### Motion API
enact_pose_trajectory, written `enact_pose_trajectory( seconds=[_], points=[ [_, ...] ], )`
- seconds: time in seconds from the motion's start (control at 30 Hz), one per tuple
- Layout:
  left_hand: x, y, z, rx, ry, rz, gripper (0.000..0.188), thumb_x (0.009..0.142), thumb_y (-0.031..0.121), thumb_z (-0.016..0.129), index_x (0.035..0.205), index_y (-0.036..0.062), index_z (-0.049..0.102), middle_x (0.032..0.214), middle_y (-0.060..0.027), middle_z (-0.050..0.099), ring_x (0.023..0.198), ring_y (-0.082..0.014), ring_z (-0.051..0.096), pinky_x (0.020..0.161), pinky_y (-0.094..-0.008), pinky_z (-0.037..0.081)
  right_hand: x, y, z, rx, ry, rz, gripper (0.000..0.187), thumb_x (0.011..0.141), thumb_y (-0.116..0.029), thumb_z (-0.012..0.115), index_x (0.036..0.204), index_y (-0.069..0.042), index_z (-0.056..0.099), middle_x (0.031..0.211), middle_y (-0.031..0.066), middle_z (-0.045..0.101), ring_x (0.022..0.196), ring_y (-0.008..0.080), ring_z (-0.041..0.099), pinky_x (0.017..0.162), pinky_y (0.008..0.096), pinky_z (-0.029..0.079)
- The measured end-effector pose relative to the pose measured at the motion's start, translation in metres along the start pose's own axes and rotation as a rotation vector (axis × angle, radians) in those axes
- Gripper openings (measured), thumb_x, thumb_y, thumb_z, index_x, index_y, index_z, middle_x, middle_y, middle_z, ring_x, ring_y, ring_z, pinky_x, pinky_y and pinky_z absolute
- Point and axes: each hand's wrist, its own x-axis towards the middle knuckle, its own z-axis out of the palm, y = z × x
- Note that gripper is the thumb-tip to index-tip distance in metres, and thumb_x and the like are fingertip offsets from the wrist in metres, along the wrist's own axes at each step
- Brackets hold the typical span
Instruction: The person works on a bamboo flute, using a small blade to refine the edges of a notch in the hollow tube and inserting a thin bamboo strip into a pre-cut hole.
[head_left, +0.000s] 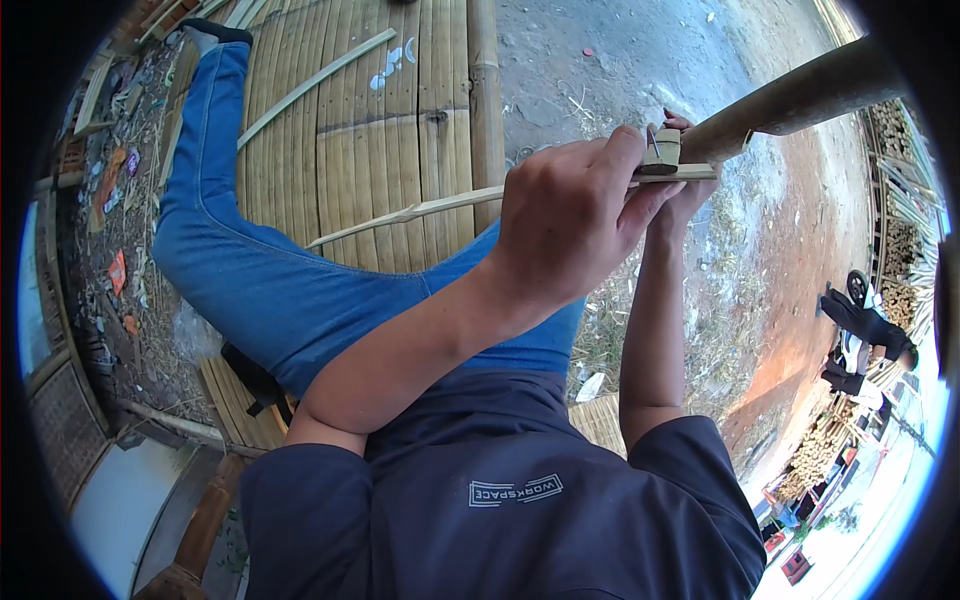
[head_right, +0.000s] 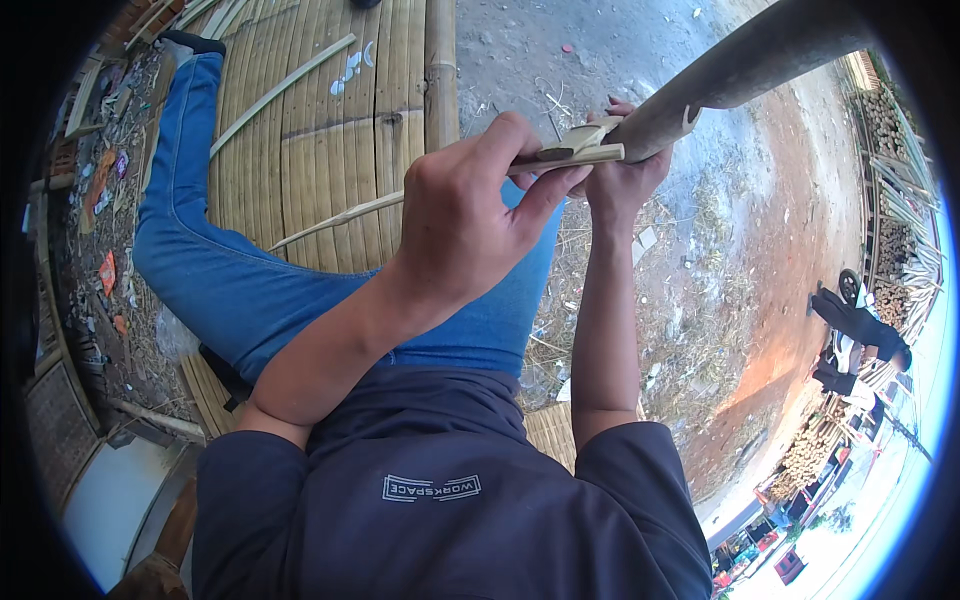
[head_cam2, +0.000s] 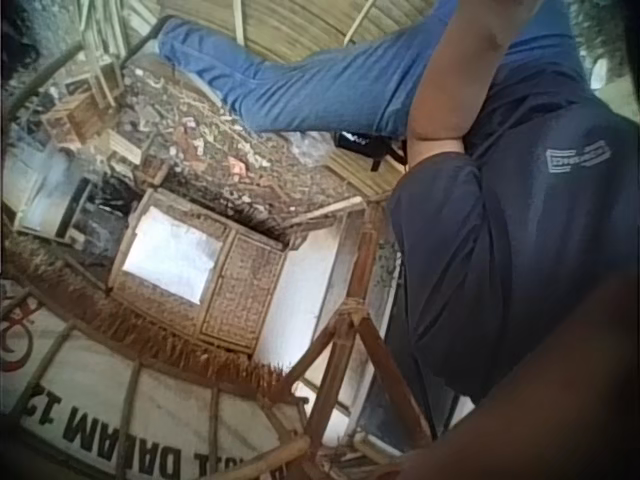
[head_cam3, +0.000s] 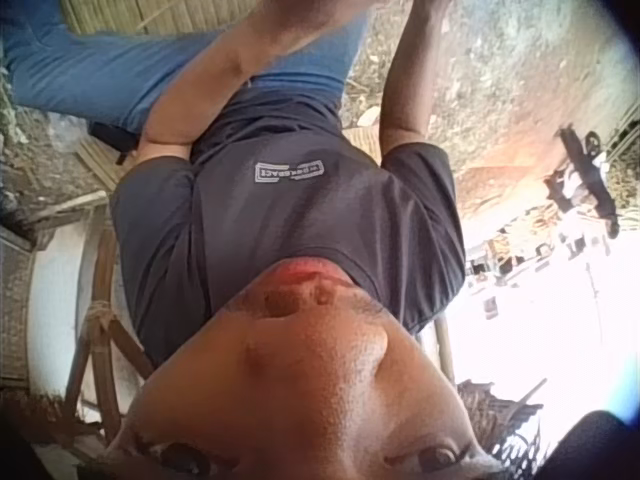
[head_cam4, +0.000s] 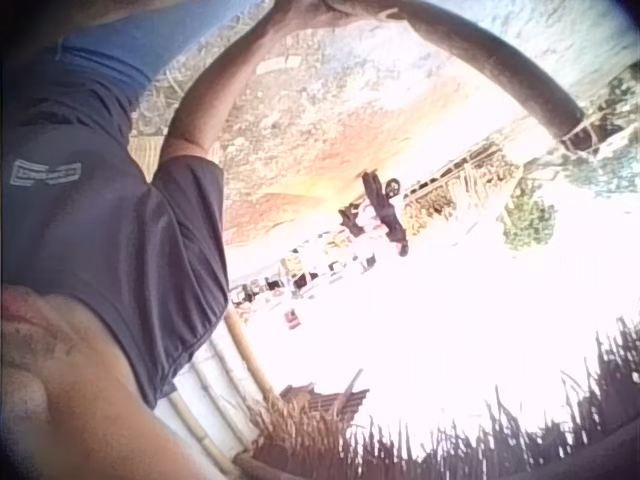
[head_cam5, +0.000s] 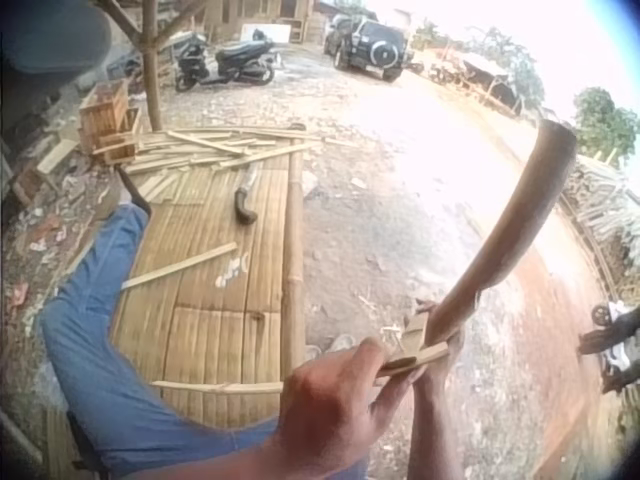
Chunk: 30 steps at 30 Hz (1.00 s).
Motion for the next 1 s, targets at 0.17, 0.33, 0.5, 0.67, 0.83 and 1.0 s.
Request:
enact_pose_trajectory(
  seconds=[0.17, 0.33, 0.5, 0.67, 0.83, 1.0],
  points=[
    [-0.003, -0.01, -0.004, -0.006, 0.053, 0.075, 0.027, 0.081, 0.02, 0.083, 0.082, 0.0057, 0.06, 0.067, -0.0075, 0.068, 0.058, -0.0202, 0.068, 0.05, -0.0308, 0.051, -0.001, -0.003, 0.003, -0.082, -0.034, -0.063, 0.038, 0.075, 0.002, 0.081, 0.105, 0.0, 0.056, 0.1, 0.0085, 0.067, 0.105, 0.0224, 0.066, 0.092, 0.0369, 0.053],
    [-0.001, -0.015, -0.011, 0.014, 0.086, 0.126, 0.029, 0.08, 0.023, 0.084, 0.079, 0.0065, 0.06, 0.064, -0.0065, 0.064, 0.055, -0.0201, 0.065, 0.048, -0.0315, 0.048, -0.005, -0.003, 0.015, -0.036, -0.034, -0.026, 0.038, 0.075, 0.001, 0.081, 0.105, 0.0, 0.058, 0.1, 0.0088, 0.068, 0.109, 0.0243, 0.065, 0.098, 0.0395, 0.051],
    [0.002, -0.023, -0.02, 0.047, 0.017, 0.224, 0.035, 0.082, 0.035, 0.081, 0.077, 0.007, 0.061, 0.064, -0.0059, 0.061, 0.053, -0.0214, 0.061, 0.048, -0.0329, 0.047, 0.002, 0.01, 0.026, 0.207, 0.023, 0.097, 0.041, 0.072, -0.002, 0.084, 0.107, -0.001, 0.063, 0.106, 0.0096, 0.069, 0.119, 0.0256, 0.062, 0.106, 0.042, 0.047],
    [-0.001, -0.039, -0.026, 0.043, -0.009, 0.3, 0.05, 0.085, 0.055, 0.072, 0.075, 0.0069, 0.061, 0.065, -0.0064, 0.061, 0.054, -0.0234, 0.061, 0.049, -0.0337, 0.048, 0.005, 0.02, 0.038, 0.293, 0.033, 0.158, 0.037, 0.075, 0.001, 0.082, 0.107, 0.0, 0.064, 0.109, 0.0094, 0.07, 0.121, 0.0254, 0.061, 0.107, 0.0404, 0.046],
    [0.004, -0.052, -0.039, 0.149, 0.071, 0.383, 0.058, 0.077, 0.064, 0.075, 0.075, 0.0081, 0.061, 0.062, -0.0042, 0.058, 0.052, -0.0208, 0.06, 0.049, -0.0313, 0.048, -0.006, 0.006, 0.055, 0.24, 0.01, 0.128, 0.037, 0.076, 0.006, 0.076, 0.109, 0.002, 0.058, 0.103, 0.0117, 0.069, 0.098, 0.0226, 0.071, 0.086, 0.034, 0.057],
    [0.031, -0.072, -0.076, 0.387, 0.247, 0.49, 0.066, 0.068, 0.074, 0.078, 0.075, 0.0115, 0.058, 0.054, 0.0049, 0.053, 0.045, -0.0092, 0.054, 0.045, -0.0229, 0.045, -0.017, -0.026, 0.084, -0.035, -0.029, 0.13, 0.039, 0.076, -0.006, 0.082, 0.107, -0.002, 0.06, 0.095, 0.0074, 0.069, 0.085, 0.0157, 0.065, 0.08, 0.0321, 0.052]
  ],
)
